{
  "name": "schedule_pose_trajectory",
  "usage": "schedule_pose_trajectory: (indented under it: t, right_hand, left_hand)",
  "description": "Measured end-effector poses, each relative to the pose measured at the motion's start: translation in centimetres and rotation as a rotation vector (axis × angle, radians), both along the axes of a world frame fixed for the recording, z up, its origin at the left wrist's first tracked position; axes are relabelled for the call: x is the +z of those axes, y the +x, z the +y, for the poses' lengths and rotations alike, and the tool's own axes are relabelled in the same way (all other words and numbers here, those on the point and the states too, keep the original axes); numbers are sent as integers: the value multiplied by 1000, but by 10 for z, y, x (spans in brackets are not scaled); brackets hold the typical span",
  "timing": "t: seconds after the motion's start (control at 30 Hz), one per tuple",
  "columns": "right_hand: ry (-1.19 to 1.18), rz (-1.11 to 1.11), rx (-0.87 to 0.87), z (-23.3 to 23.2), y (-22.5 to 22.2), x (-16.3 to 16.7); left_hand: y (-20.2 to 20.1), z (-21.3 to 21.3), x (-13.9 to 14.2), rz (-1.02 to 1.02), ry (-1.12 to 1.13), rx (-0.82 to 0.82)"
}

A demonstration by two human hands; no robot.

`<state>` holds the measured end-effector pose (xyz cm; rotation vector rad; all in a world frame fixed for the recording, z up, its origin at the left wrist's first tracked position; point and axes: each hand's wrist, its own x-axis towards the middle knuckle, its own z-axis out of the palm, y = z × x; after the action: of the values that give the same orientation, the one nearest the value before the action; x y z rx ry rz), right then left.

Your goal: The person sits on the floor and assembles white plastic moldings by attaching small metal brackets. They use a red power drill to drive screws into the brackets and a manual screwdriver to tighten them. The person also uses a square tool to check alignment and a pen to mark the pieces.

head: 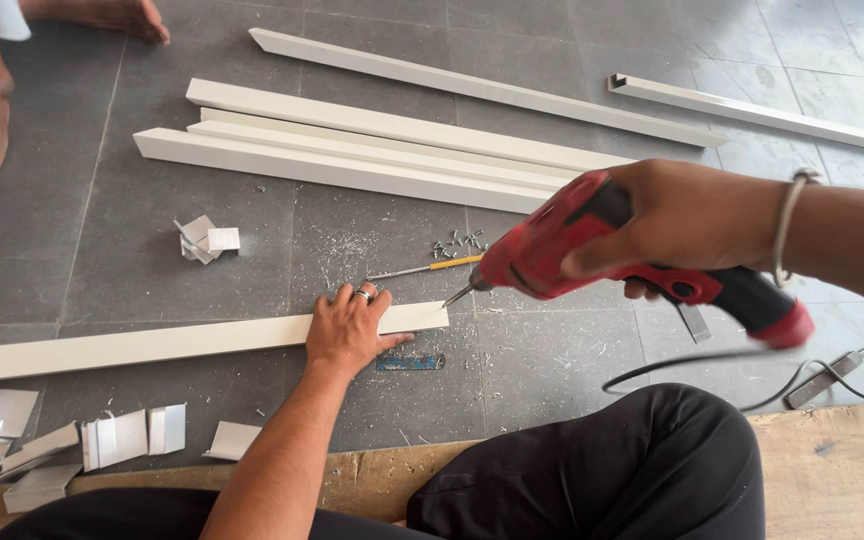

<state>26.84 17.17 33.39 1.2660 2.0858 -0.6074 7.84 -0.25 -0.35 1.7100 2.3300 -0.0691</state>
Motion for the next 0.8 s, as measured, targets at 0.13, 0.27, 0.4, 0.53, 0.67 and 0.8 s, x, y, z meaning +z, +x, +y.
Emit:
schedule_pose_trajectory:
  t: [0.13, 0.27, 0.4, 0.53, 0.67, 0.8]
  right_hand:
    - [113, 24, 487, -5, -8, 7]
    - [92, -46, 449, -8, -10, 9]
    - [101, -9, 426, -10, -10, 10]
    - [114, -35, 380, -13, -11, 11]
    - [95, -7, 417, -12, -16, 11]
    - [100, -40, 406, -11, -19, 8]
  left_hand:
    - [-1, 1, -3, -24, 15, -11]
    - [-1, -1, -8, -18, 45, -23]
    - [0, -4, -9, -16, 90, -23]
    - [1, -2, -7, -11, 81, -29]
    - [1, -1, -6, -8, 42, -13]
    - [2, -4, -5, 6, 91, -24]
